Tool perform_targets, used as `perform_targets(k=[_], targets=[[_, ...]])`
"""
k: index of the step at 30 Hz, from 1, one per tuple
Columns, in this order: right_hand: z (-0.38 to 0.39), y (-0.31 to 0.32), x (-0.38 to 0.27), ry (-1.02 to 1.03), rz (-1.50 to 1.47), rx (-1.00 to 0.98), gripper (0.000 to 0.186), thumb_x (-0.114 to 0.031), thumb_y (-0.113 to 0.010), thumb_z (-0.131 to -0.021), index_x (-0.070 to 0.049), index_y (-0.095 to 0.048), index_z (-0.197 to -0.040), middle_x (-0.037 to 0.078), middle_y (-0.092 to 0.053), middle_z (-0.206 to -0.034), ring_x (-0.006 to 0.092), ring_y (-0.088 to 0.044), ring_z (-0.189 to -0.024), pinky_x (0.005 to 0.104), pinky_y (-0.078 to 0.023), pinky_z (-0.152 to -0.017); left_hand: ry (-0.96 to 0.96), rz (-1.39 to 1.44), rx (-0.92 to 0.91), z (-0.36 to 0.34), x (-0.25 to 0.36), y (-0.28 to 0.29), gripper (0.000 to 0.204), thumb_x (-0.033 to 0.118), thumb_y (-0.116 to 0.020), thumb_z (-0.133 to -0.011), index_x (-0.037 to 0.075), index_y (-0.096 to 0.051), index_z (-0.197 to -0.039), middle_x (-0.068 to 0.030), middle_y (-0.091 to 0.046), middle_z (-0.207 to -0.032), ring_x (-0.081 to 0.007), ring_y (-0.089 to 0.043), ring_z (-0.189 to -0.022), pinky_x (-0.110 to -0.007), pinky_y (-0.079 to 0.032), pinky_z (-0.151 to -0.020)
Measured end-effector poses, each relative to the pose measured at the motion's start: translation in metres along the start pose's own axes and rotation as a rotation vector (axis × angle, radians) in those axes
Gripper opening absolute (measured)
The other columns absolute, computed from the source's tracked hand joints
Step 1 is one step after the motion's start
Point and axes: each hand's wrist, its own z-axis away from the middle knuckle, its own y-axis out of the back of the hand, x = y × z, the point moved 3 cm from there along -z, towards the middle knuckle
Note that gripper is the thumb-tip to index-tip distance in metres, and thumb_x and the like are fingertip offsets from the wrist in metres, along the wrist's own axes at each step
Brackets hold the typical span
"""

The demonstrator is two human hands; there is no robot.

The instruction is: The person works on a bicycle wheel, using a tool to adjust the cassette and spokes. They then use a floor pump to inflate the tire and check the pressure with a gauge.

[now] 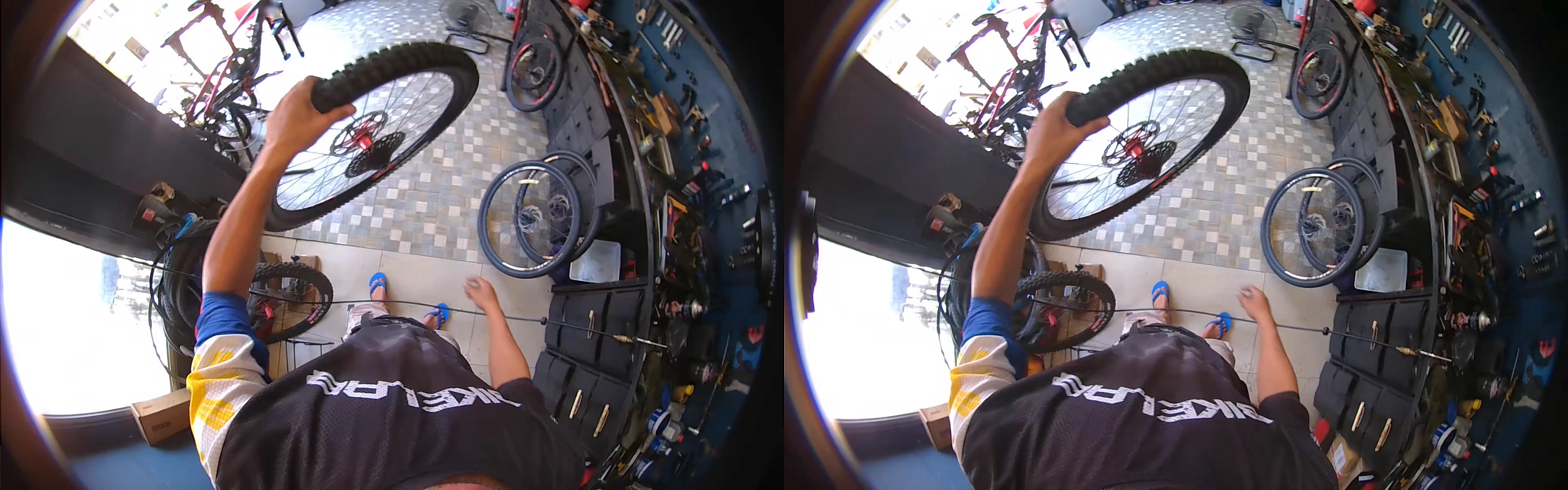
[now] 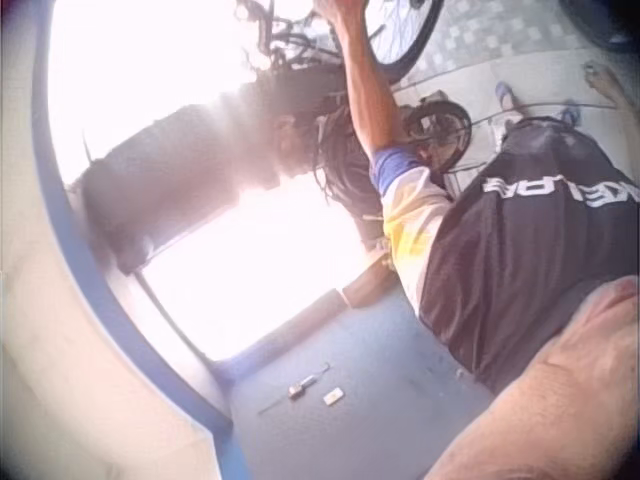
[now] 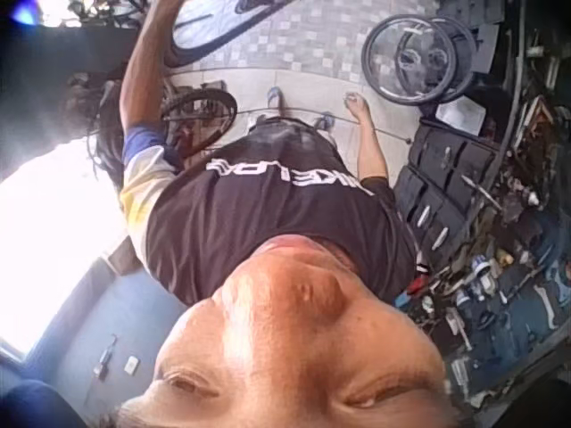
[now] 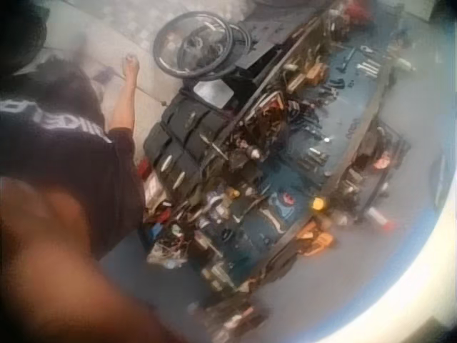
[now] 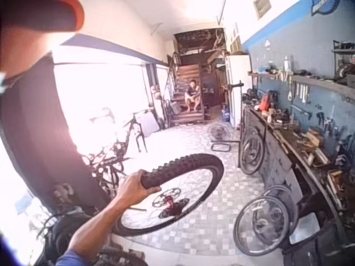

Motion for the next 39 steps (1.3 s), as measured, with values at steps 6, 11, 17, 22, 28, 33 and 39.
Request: perform_targets(k=[6,11,17,22,28,33,39], targets=[[0.134,0.069,0.079,-0.449,0.251,-0.018,0.024,-0.022,-0.066,-0.096,-0.001,-0.076,-0.092,0.01,-0.073,-0.071,0.0169,-0.069,-0.06,0.036,-0.053,-0.058,0.134,-0.141,-0.035,0.012,-0.122,-0.045,0.074,0.063,-0.084,-0.07,0.005,-0.07,-0.115,-0.0176,-0.072,-0.105,-0.0364,-0.069,-0.1,-0.047,-0.054,-0.085],[0.203,0.056,0.022,-0.828,0.448,0.015,0.045,-0.041,-0.062,-0.099,-0.003,-0.076,-0.081,0.01,-0.068,-0.06,0.0204,-0.067,-0.053,0.0353,-0.054,-0.056,0.289,-0.149,-0.027,0.047,-0.235,-0.064,0.078,0.063,-0.082,-0.073,0.002,-0.07,-0.12,-0.0183,-0.073,-0.106,-0.0363,-0.07,-0.1,-0.046,-0.054,-0.088],[0.139,0.003,-0.029,-0.653,0.19,0.046,0.026,-0.022,-0.068,-0.097,-0.002,-0.071,-0.113,0.009,-0.071,-0.073,0.0174,-0.067,-0.058,0.0323,-0.053,-0.055,0.312,-0.014,-0.01,0.0,-0.273,-0.075,0.072,0.059,-0.082,-0.074,0.002,-0.071,-0.117,-0.0185,-0.072,-0.107,-0.0352,-0.07,-0.098,-0.046,-0.054,-0.088],[0.057,-0.049,-0.125,-0.323,0.211,0.011,0.029,-0.016,-0.065,-0.099,-0.006,-0.066,-0.126,0.007,-0.07,-0.076,0.0149,-0.067,-0.063,0.0297,-0.051,-0.052,0.389,0.072,0.086,0.003,-0.318,-0.103,0.077,0.055,-0.086,-0.071,0.002,-0.067,-0.123,-0.0172,-0.07,-0.113,-0.0344,-0.068,-0.103,-0.048,-0.051,-0.089],[0.031,-0.059,-0.161,-0.365,0.237,-0.018,0.027,-0.017,-0.07,-0.095,-0.004,-0.07,-0.119,0.008,-0.071,-0.076,0.0144,-0.068,-0.064,0.0293,-0.051,-0.054,0.618,0.206,0.126,0.02,-0.351,-0.159,0.068,0.043,-0.087,-0.075,0.004,-0.06,-0.123,-0.0146,-0.063,-0.121,-0.0355,-0.06,-0.116,-0.054,-0.045,-0.094],[0.03,-0.009,-0.118,-0.682,0.342,-0.098,0.027,-0.018,-0.071,-0.095,-0.006,-0.069,-0.119,0.008,-0.072,-0.078,0.0152,-0.068,-0.062,0.0311,-0.051,-0.05,0.793,0.183,0.085,0.059,-0.371,-0.229,0.071,0.04,-0.085,-0.077,0.005,-0.052,-0.129,-0.0164,-0.059,-0.123,-0.0362,-0.057,-0.12,-0.054,-0.043,-0.096],[-0.051,0.03,-0.155,-0.686,0.416,-0.216,0.027,-0.022,-0.071,-0.096,-0.005,-0.069,-0.117,0.006,-0.069,-0.076,0.0155,-0.066,-0.06,0.0302,-0.049,-0.05,1.134,-0.092,-0.109,0.131,-0.404,-0.326,0.077,0.039,-0.084,-0.078,0.006,-0.045,-0.135,-0.0161,-0.055,-0.126,-0.0373,-0.056,-0.121,-0.054,-0.046,-0.094]])
